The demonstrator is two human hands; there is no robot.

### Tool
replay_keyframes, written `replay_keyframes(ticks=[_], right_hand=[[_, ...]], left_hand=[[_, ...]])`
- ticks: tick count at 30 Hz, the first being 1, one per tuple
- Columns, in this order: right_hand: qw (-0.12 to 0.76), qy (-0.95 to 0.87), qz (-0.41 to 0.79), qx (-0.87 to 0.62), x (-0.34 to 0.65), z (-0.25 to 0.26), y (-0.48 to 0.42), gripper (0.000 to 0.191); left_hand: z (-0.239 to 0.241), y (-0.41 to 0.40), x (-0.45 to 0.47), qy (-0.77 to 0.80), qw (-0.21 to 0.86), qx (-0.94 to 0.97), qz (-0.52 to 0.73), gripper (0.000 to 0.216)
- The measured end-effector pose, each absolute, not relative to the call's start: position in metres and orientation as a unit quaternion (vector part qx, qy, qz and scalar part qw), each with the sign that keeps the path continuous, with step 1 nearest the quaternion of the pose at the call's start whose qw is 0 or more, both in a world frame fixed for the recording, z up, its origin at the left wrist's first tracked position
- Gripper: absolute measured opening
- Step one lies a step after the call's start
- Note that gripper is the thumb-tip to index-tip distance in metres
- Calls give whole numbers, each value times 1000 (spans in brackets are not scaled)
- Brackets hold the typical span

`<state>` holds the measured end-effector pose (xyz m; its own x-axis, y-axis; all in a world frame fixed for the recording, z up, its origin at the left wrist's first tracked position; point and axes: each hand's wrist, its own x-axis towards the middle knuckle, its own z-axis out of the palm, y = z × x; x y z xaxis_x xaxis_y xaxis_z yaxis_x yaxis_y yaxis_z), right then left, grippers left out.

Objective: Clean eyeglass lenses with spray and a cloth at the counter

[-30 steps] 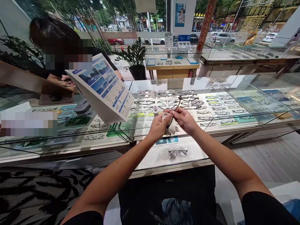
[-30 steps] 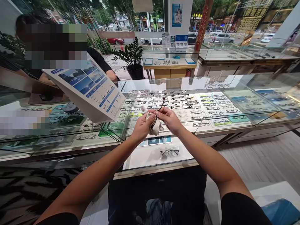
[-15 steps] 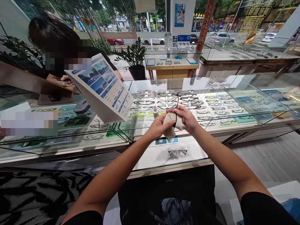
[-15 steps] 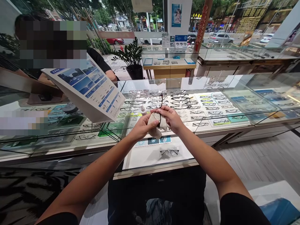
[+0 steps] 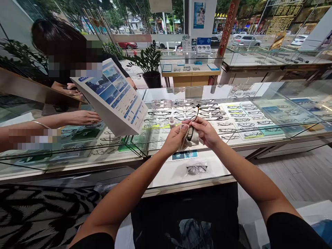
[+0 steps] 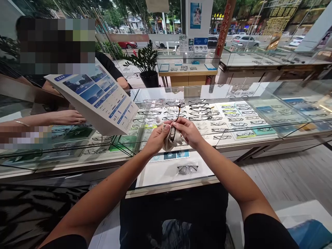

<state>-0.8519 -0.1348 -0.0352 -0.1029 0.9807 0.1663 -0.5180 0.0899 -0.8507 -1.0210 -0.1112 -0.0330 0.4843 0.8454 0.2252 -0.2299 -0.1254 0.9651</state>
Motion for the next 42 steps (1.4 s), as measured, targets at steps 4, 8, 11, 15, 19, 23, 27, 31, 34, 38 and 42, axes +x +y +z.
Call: replay_keyframes(ticks=[4, 8, 11, 15, 19, 23, 27, 31, 34, 38, 42], right_hand=[[615, -414, 612, -276, -848, -32, -134, 39], [617, -428, 595, -285, -838, -23, -135, 36], [596, -467, 581, -299, -830, -15, -137, 33], [558, -523, 564, -311, -822, -9, -140, 31], [524, -559, 562, -313, -820, -10, -139, 32], [491, -582, 557, -333, -822, -15, -137, 30], [483, -590, 557, -330, -821, -19, -136, 28], [486, -599, 542, -333, -820, -19, -137, 27], [479, -600, 545, -335, -822, -19, -137, 29], [473, -600, 554, -329, -826, -21, -136, 30], [477, -600, 550, -332, -828, -23, -136, 31]], left_hand=[[-34, -108, -1024, 262, 614, 616, 418, 72], [-36, -104, -1026, 291, 585, 607, 453, 72], [-37, -102, -1027, 303, 588, 585, 469, 71], [-37, -100, -1027, 299, 602, 565, 479, 71], [-37, -98, -1027, 294, 611, 549, 490, 71], [-33, -98, -1027, 285, 634, 532, 483, 72], [-29, -99, -1028, 285, 639, 520, 489, 72], [-29, -100, -1028, 283, 644, 514, 491, 71], [-30, -100, -1027, 278, 646, 519, 486, 71], [-29, -102, -1028, 277, 650, 524, 476, 71], [-27, -103, -1029, 274, 656, 522, 470, 69]])
